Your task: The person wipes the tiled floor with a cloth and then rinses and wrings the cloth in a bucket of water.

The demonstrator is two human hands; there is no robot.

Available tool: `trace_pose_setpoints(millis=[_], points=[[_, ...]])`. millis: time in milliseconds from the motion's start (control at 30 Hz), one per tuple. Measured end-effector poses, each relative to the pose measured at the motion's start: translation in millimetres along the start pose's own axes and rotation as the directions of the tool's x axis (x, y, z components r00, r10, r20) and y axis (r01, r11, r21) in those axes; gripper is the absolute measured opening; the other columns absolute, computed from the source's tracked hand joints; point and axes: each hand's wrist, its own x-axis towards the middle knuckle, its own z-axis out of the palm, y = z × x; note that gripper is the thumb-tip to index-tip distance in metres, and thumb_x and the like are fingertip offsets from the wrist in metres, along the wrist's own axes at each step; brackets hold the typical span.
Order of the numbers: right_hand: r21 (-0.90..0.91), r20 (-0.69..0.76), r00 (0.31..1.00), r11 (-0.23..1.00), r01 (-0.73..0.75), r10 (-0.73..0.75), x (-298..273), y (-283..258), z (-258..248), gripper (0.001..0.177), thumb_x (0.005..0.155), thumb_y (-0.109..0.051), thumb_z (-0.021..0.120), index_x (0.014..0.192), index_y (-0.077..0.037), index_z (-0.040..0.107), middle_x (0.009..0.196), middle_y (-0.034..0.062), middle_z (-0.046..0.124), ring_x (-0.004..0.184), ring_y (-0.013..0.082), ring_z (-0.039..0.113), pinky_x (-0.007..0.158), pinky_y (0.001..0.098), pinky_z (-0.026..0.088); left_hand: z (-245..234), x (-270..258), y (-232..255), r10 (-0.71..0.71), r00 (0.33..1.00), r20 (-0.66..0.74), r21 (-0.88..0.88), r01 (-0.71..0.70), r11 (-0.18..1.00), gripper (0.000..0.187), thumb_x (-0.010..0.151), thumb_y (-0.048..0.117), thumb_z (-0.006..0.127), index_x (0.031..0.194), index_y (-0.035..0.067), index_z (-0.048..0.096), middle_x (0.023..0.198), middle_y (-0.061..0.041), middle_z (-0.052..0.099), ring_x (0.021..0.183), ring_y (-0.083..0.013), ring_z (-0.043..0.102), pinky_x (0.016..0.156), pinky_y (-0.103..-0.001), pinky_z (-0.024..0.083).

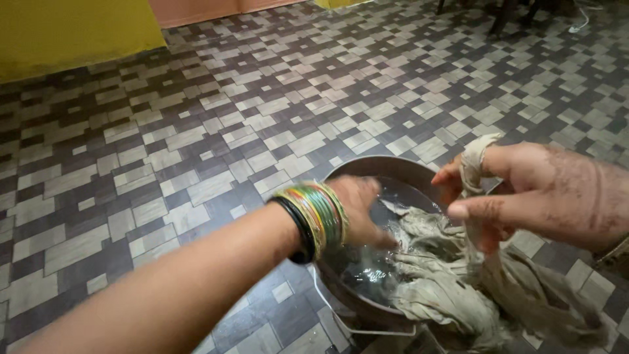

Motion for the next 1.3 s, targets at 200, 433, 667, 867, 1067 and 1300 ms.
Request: trace_pose_setpoints(millis=[200,433,667,867,1067,1300], points=[[-0.587,-0.047,0.946,0.758,-0.285,0.319,-13.0,-30.0,39.1,0.086,0.067,-0.048,0.086,0.140,-0.020,0.048,0.130,0.0027,0.056,0.112,0.0175,0.064,0.100,0.0374,0.059,47.1,5.1,15.1,0.303,0.940,0.156,-0.274,-0.253,0.928,0.111,0.056,0.074,0.074,0.147,0.014,0.051,0.142,-0.016,0.060,0.131,-0.0321,0.057,0.109,-0.040,0.043],[-0.620,-0.047,0.922,0.713,-0.329,0.385,-21.4,10.4,70.8,0.114,0.059,-0.030,0.098,0.152,-0.032,0.032,0.156,0.0015,0.020,0.115,0.0178,0.070,0.107,0.0263,0.056,68.4,15.6,3.2,0.404,0.898,0.176,-0.290,-0.345,0.892,0.082,0.070,0.073,0.068,0.128,0.016,0.072,0.122,-0.014,0.074,0.115,-0.0285,0.067,0.097,-0.041,0.050],[-0.655,-0.083,0.955,0.707,-0.267,0.284,-19.7,4.7,53.2,0.049,0.079,-0.026,0.086,0.125,-0.025,0.069,0.126,-0.0094,0.062,0.104,0.0093,0.069,0.096,0.0259,0.060,16.3,0.9,4.0,0.381,0.916,0.128,-0.588,-0.239,0.773,0.043,0.066,0.047,0.085,0.089,0.012,0.072,0.085,-0.004,0.076,0.079,-0.0169,0.074,0.071,-0.037,0.061],[-0.186,-0.083,0.968,0.951,-0.248,0.236,-23.8,-0.1,23.7,0.035,0.081,-0.013,0.083,0.114,-0.008,0.073,0.103,0.0117,0.071,0.087,0.0239,0.071,0.081,0.0417,0.060,-44.6,-11.6,-12.8,0.303,0.950,-0.080,-0.713,-0.267,0.648,0.026,0.065,0.023,0.088,0.083,0.016,0.070,0.082,0.000,0.077,0.074,-0.0121,0.071,0.068,-0.032,0.059],[-0.199,-0.290,0.898,0.898,-0.394,0.330,-14.2,-26.2,1.2,0.046,0.093,-0.010,0.071,0.139,-0.014,0.068,0.100,0.0176,0.076,0.072,0.0302,0.074,0.073,0.0490,0.064,-82.4,-5.9,-44.5,0.320,0.910,-0.263,-0.647,-0.412,0.641,0.028,0.071,0.020,0.090,0.087,0.012,0.069,0.086,0.000,0.074,0.079,-0.0124,0.069,0.068,-0.033,0.057],[-0.383,-0.207,0.978,0.919,-0.091,0.010,14.9,-4.3,42.7,0.053,0.090,-0.032,0.076,0.136,-0.016,0.055,0.115,0.0098,0.074,0.086,0.0206,0.074,0.071,0.0390,0.062,-50.8,2.0,-35.2,0.191,0.952,-0.240,-0.095,-0.219,0.971,0.046,0.061,0.031,0.091,0.097,0.012,0.071,0.100,-0.005,0.069,0.095,-0.0235,0.068,0.081,-0.038,0.056]])
